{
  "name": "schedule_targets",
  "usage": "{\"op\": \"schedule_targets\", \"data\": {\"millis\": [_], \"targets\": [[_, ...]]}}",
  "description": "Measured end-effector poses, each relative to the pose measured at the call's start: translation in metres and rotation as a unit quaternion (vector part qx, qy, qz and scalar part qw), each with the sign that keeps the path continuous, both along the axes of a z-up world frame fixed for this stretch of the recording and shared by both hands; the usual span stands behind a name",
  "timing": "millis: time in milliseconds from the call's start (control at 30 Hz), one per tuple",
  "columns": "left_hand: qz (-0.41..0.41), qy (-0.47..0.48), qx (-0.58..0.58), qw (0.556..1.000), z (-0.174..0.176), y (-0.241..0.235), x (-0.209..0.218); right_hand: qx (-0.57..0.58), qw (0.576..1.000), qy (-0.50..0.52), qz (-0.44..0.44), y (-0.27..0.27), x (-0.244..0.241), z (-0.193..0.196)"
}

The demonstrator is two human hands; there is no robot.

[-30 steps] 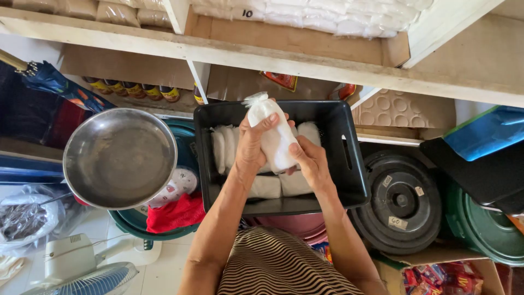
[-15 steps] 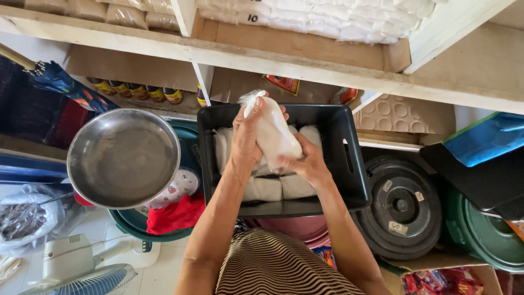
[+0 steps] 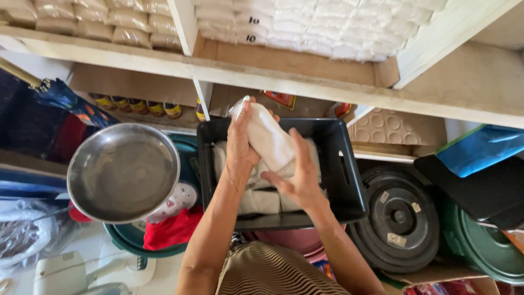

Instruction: The recorder is organizing small white bags of a product on shelves and in a bin in a grocery store backroom.

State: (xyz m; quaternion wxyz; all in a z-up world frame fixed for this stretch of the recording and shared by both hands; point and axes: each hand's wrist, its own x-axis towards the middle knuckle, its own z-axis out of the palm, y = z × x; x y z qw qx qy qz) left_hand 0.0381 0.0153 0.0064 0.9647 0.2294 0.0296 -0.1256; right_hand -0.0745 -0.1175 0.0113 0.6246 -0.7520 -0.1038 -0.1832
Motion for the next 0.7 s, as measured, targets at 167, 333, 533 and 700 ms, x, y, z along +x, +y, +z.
{"op": "schedule_targets", "data": {"millis": [167,333,533,700], "targets": [[-0.011,0.001,-0.018,1.0,0.017,-0.004,-0.001,-0.252,0.957,-0.07,-0.125,-0.007,0.003,-0.006],[-0.026,-0.069,0.007,0.997,0.039,-0.005,0.009,-0.066,0.997,0.035,-0.018,-0.026,0.022,0.017],[-0.07,-0.088,0.084,0.99,0.051,-0.023,0.017,0.0,0.985,0.163,0.059,-0.044,0.058,0.015],[-0.117,-0.074,0.115,0.984,0.063,-0.031,0.028,0.112,0.981,0.129,0.091,-0.039,0.071,0.037]]}}
